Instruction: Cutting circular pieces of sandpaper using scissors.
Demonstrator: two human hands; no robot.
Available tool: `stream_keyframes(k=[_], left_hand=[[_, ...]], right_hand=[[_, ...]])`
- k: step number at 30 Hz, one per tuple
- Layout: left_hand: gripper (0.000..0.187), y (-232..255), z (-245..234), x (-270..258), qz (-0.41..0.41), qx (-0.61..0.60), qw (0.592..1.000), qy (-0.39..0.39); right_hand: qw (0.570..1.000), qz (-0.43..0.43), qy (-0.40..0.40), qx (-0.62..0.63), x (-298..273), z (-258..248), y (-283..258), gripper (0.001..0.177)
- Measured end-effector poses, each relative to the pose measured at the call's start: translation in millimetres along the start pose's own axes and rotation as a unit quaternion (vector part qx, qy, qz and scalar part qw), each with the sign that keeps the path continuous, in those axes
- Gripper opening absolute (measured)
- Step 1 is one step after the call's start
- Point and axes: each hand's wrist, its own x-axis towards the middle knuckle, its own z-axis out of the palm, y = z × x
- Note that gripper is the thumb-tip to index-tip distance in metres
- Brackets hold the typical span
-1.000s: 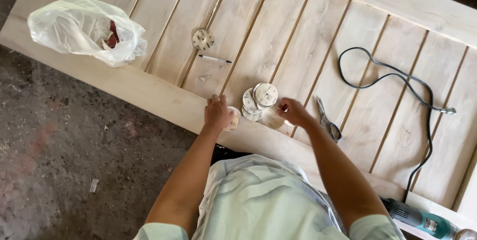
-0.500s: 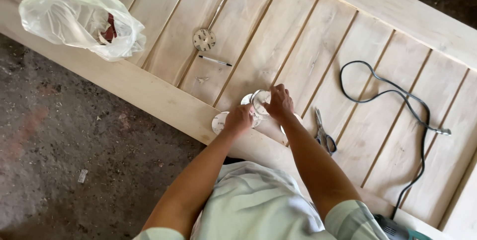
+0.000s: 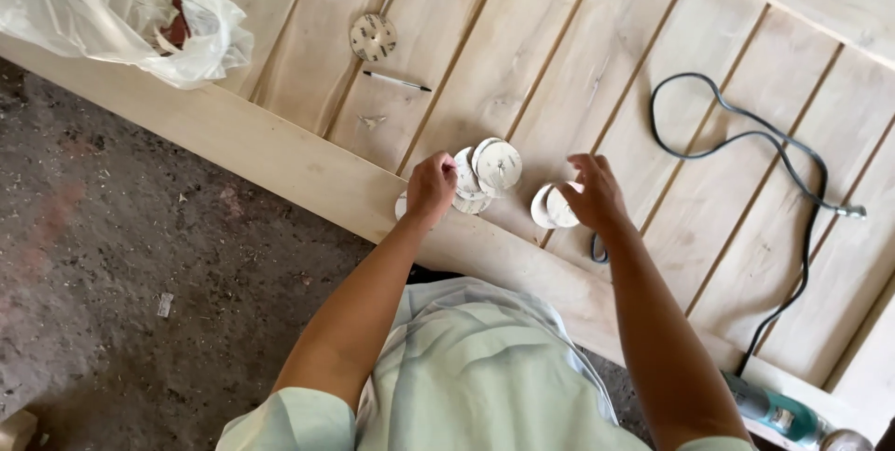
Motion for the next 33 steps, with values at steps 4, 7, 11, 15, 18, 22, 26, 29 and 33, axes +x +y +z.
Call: stream_keyframes(k=[4,7,11,15,18,22,26,29,33], left_hand=[[0.007,3.9,6.3,-6.8,0.017,0.045,0.998,0.037],[0.007,16.4,-2.7,-26.0,-0.001,0.059,0.998,0.035],[0.004,-6.4,-17.3,-39.5,-0.02,0.038,0.996,0.078],[0.004,-21.3,-23.7,-36.9,-0.017,0.02,0.992,0.12],[0.004,-21.5,-23.1,-26.8,-0.029,0.009,0.992,0.124],[0.007,-19.2,-22.8,-14.7,-0.038,-0.013,0.993,0.115],[0.009,-16.1,-21.1,-11.0,-0.048,-0.027,0.994,0.097],[0.009,-16.6,-19.6,-19.0,-0.054,-0.023,0.994,0.095],[0.009,-19.9,-22.6,-28.4,-0.038,-0.017,0.993,0.106]], right_hand=[[0.995,-0.091,0.029,-0.027,17.5,35.1,-26.4,0.059],[0.991,-0.123,0.009,-0.06,21.6,39.1,-68.6,0.076],[0.985,-0.131,0.001,-0.116,30.4,46.5,-91.2,0.075],[0.981,-0.165,0.063,-0.086,37.2,64.6,-56.8,0.061],[0.989,-0.123,0.07,-0.042,36.5,63.2,-37.2,0.012],[0.997,-0.048,-0.013,0.058,21.0,32.8,-34.8,0.012],[0.993,-0.012,-0.021,-0.112,9.9,24.7,-2.0,0.021],[0.98,0.058,0.045,-0.183,-3.4,6.9,-52.9,0.039],[0.991,-0.098,0.03,-0.09,29.5,46.0,-55.1,0.046]])
